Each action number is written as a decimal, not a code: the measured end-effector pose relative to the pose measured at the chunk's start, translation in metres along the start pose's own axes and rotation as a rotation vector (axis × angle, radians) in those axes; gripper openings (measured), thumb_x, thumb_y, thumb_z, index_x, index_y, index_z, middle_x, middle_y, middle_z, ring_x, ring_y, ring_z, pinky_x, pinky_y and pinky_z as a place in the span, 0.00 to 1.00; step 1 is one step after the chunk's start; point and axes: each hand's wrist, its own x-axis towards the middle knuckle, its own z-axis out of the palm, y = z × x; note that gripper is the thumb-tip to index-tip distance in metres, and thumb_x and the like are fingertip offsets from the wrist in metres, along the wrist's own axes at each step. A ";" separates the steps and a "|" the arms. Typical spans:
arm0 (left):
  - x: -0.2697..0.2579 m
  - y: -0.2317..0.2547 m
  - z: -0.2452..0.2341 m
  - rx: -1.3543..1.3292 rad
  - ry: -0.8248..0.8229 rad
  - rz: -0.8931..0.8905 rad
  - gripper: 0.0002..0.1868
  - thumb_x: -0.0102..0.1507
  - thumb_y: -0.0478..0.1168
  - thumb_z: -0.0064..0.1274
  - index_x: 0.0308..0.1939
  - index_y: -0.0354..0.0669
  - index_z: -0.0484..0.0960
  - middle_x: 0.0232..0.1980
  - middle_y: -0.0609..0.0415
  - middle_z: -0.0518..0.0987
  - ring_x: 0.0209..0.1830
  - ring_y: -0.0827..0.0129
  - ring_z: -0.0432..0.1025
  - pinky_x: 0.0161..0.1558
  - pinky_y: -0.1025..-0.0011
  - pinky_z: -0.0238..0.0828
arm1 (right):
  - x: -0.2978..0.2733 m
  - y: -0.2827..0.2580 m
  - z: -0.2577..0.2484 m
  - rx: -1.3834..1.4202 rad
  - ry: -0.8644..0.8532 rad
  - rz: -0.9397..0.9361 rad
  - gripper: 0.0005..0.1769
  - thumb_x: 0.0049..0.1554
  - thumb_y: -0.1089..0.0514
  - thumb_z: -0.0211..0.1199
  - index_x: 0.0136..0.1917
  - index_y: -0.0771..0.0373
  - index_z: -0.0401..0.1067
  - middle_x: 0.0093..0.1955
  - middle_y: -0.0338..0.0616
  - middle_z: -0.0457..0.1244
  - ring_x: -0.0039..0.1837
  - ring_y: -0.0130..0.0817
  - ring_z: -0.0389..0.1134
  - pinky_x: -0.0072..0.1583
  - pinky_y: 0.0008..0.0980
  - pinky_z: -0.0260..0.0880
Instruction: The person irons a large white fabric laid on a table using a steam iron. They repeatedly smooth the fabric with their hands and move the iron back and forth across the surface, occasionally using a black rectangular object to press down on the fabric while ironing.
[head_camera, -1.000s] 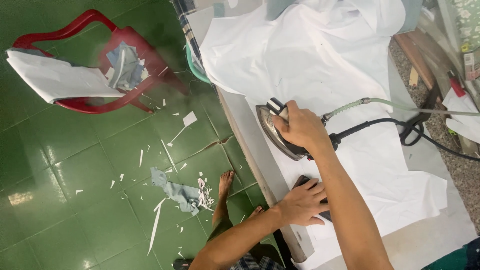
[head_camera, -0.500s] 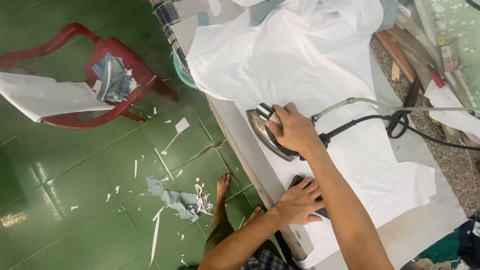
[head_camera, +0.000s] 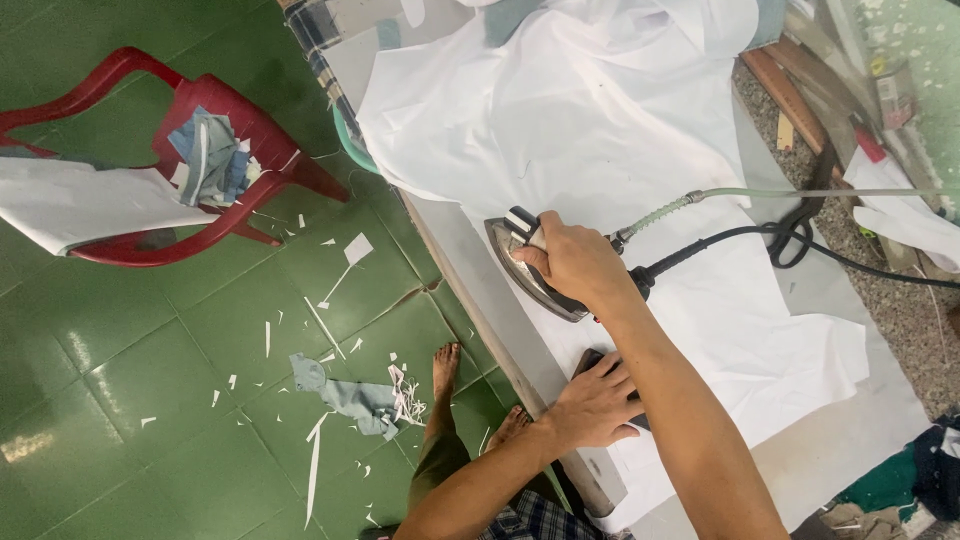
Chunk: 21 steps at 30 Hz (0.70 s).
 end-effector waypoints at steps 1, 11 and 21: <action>-0.002 0.001 0.004 -0.008 -0.006 -0.001 0.36 0.52 0.60 0.68 0.59 0.51 0.76 0.70 0.48 0.71 0.73 0.54 0.62 0.76 0.48 0.54 | -0.002 -0.004 0.001 0.005 -0.006 0.005 0.35 0.62 0.27 0.43 0.51 0.64 0.58 0.27 0.50 0.62 0.29 0.57 0.62 0.31 0.50 0.57; -0.005 0.002 0.031 -0.013 -0.183 -0.011 0.33 0.60 0.61 0.56 0.64 0.51 0.75 0.63 0.54 0.78 0.69 0.58 0.66 0.78 0.49 0.50 | -0.003 -0.004 0.024 -0.373 0.331 -0.040 0.29 0.68 0.35 0.46 0.42 0.62 0.62 0.21 0.37 0.59 0.21 0.42 0.61 0.23 0.35 0.59; -0.016 -0.010 -0.145 -0.929 -0.087 -0.106 0.23 0.70 0.50 0.46 0.24 0.45 0.83 0.17 0.62 0.75 0.13 0.78 0.66 0.24 0.78 0.67 | -0.004 -0.015 0.001 -0.120 0.119 0.048 0.32 0.64 0.31 0.43 0.56 0.64 0.64 0.32 0.44 0.66 0.33 0.50 0.69 0.31 0.49 0.68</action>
